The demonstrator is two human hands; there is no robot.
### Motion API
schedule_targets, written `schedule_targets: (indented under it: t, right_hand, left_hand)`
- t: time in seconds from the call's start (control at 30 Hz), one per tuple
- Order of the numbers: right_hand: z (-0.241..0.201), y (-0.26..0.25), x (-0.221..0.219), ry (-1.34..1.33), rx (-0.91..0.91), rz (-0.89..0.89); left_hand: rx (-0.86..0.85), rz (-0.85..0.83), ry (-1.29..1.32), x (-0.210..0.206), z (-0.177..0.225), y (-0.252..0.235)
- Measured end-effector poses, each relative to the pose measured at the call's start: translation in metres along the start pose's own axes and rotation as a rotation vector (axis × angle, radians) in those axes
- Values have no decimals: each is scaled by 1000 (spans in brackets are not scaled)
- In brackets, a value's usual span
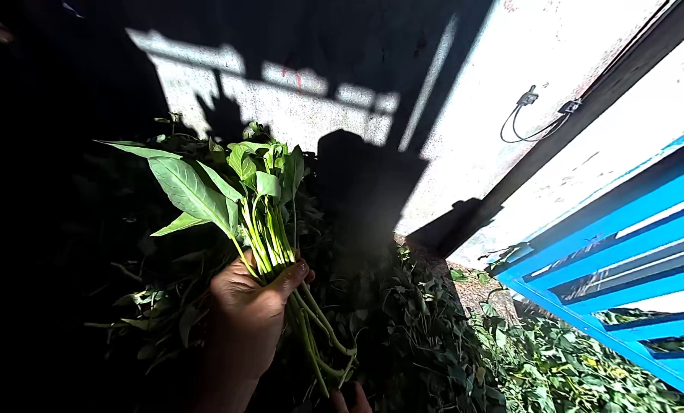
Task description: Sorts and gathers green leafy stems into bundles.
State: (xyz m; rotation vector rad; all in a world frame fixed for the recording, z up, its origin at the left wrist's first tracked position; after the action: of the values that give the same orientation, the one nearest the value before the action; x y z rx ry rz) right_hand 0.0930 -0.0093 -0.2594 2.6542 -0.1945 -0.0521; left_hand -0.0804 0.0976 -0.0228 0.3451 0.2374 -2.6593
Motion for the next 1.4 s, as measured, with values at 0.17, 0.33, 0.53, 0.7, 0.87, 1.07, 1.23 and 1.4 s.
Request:
schedule_targets:
  t: [0.17,0.33,0.53,0.7,0.87,1.07,1.23,1.4]
  right_hand:
    - [-29,-2,5,15,55,-16]
    - [-41,-7,22,74,150,78]
    - [-48,20,21,18,404,12]
    - [-58,37,17,178,631,14]
    - [-68,48,16,394,836,93]
    - [-75,56,16,515,913,159]
    - [-86,51,16,543,668,-128]
    - [-91,50,22,354,519,-266]
  left_hand:
    - [-3,-22,-38,-2,3,2]
    - [70,-61,-70,-2,-5,0]
    - [258,-145,-227,-2,-33,1]
    - [402,-261,-229,-8,-55,12]
    - [420,-307,-230,-14,-57,20]
    - [422,-433,-204,-17,-55,22]
    - [457,-508,-176,-15,-50,22]
    - [452,-453,-103,-13,-49,19]
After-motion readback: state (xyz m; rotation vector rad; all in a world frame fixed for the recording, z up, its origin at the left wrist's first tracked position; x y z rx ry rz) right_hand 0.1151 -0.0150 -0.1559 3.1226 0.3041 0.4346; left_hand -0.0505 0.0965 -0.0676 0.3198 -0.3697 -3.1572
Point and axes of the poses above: each hand's wrist, its own y-axis away from the middle knuckle, its own x-axis out of the back of the hand, z = x × y, the point moved 4 cm from there along -y, towards the middle knuckle, and after that the axes turned 1 degree about y, right-handed, at the moved point
